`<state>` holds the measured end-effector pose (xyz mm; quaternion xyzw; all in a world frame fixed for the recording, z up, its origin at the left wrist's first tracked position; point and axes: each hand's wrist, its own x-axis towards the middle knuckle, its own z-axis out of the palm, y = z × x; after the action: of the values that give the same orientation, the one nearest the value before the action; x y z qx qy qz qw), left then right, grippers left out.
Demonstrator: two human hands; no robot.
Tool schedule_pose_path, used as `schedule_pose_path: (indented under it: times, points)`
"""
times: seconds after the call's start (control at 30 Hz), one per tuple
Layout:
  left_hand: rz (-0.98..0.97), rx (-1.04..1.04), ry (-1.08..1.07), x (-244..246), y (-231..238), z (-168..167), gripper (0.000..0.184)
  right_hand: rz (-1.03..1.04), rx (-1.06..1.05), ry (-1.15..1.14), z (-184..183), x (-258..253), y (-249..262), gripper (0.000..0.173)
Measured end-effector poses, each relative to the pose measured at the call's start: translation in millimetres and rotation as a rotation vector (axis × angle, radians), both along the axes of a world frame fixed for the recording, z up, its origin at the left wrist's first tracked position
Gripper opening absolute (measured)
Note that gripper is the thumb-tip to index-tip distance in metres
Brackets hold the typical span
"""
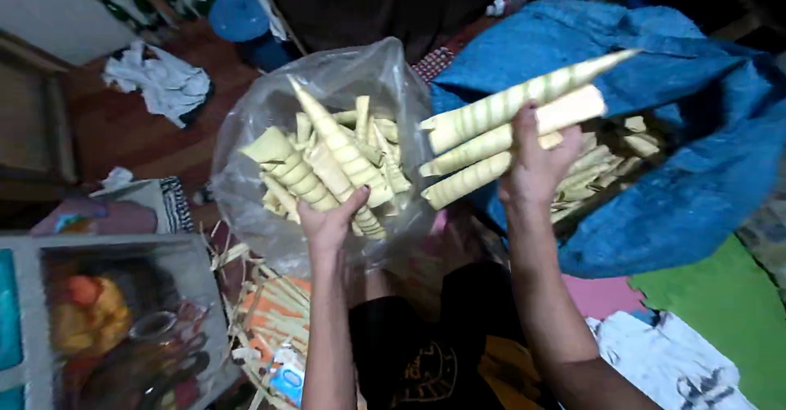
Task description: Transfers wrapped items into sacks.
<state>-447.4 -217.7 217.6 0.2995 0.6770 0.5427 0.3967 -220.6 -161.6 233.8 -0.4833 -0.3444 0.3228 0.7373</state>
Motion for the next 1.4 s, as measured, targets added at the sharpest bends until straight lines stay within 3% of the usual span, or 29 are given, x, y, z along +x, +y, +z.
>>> schedule_pose_path:
  times: [0.1, 0.17, 0.2, 0.27, 0.37, 0.43, 0.53, 0.6, 0.67, 0.7, 0.77, 0.87, 0.93, 1.0, 1.03, 1.1, 1.17, 1.23, 1.4]
  points:
    - [-0.027, -0.062, 0.291, -54.4, 6.9, -0.5, 0.082, 0.297, -0.146, -0.211, 13.8, -49.9, 8.6, 0.034]
    - [-0.095, -0.045, 0.508, -83.2, 16.5, -0.9, 0.101, 0.56, -0.486, -0.321, 76.8, -70.0, -4.9, 0.047]
    - [-0.099, -0.008, 0.607, -89.7, 20.9, 1.6, 0.104, 0.635, -0.616, -0.305, 106.1, -74.0, -9.2, 0.051]
    - [-0.081, 0.116, 0.767, -80.8, 28.9, 10.1, 0.096, 0.653, -0.712, -0.193, 111.4, -69.7, -2.0, 0.055]
    - [-0.225, 0.255, 0.748, -13.1, 39.3, 10.9, 0.075, 0.545, -0.522, 0.036, 15.5, -27.5, 15.9, 0.053]
    - [-0.475, 0.324, 0.583, 54.6, 49.7, -11.6, 0.06, 0.417, -0.399, 0.173, -40.7, 35.8, 21.7, 0.044]
    - [-0.912, 0.345, 0.338, 168.5, 59.9, -63.7, 0.045, 0.1, -0.557, 0.218, -75.0, 153.9, 6.1, 0.033]
    - [-1.16, 0.14, 0.084, 239.1, 69.2, -91.3, 0.039, -0.068, -0.719, 0.192, -100.6, 219.0, 1.1, 0.032]
    - [-1.265, -0.207, -0.127, 302.9, 94.3, -125.4, 0.039, -0.094, -0.877, 0.146, -130.5, 259.8, 5.9, 0.036]
    - [-1.214, -0.348, -0.149, 335.5, 109.7, -146.6, 0.042, -0.082, -0.934, 0.129, -146.8, 269.6, 10.0, 0.037]
    - [-1.06, -0.51, 0.074, 378.5, 134.3, -187.9, 0.051, -0.021, -1.053, 0.085, -183.9, 273.5, 18.9, 0.035]
    - [-0.825, -0.554, 0.419, 399.5, 150.5, -237.4, 0.072, 0.106, -1.214, -0.026, -240.7, 270.0, 30.0, 0.052]
    - [-0.814, -0.539, 0.464, 399.1, 154.4, -243.7, 0.077, 0.054, -1.23, -0.072, -259.5, 258.4, 39.9, 0.063]
    - [-0.855, -0.486, 0.499, 395.5, 153.5, -242.8, 0.059, -0.035, -1.213, -0.103, -262.3, 244.0, 48.8, 0.075]
    - [-0.856, -0.46, 0.497, 393.0, 152.2, -250.3, 0.059, -0.042, -1.218, -0.127, -270.1, 240.9, 52.4, 0.081]
    - [-0.772, -0.501, 0.413, 392.5, 155.8, -263.4, 0.075, -0.022, -1.296, -0.217, -285.8, 244.9, 68.1, 0.088]
    - [-0.712, -0.662, 0.366, 396.9, 168.0, -261.6, 0.083, 0.087, -1.372, -0.323, -291.2, 253.3, 77.7, 0.079]
    - [-0.647, -0.78, 0.336, 402.3, 180.9, -252.8, 0.069, 0.221, -1.346, -0.35, -297.3, 264.6, 82.4, 0.064]
    - [-0.581, -0.861, 0.344, 401.2, 184.2, -276.2, 0.057, 0.429, -1.266, -0.391, -305.8, 275.8, 85.4, 0.067]
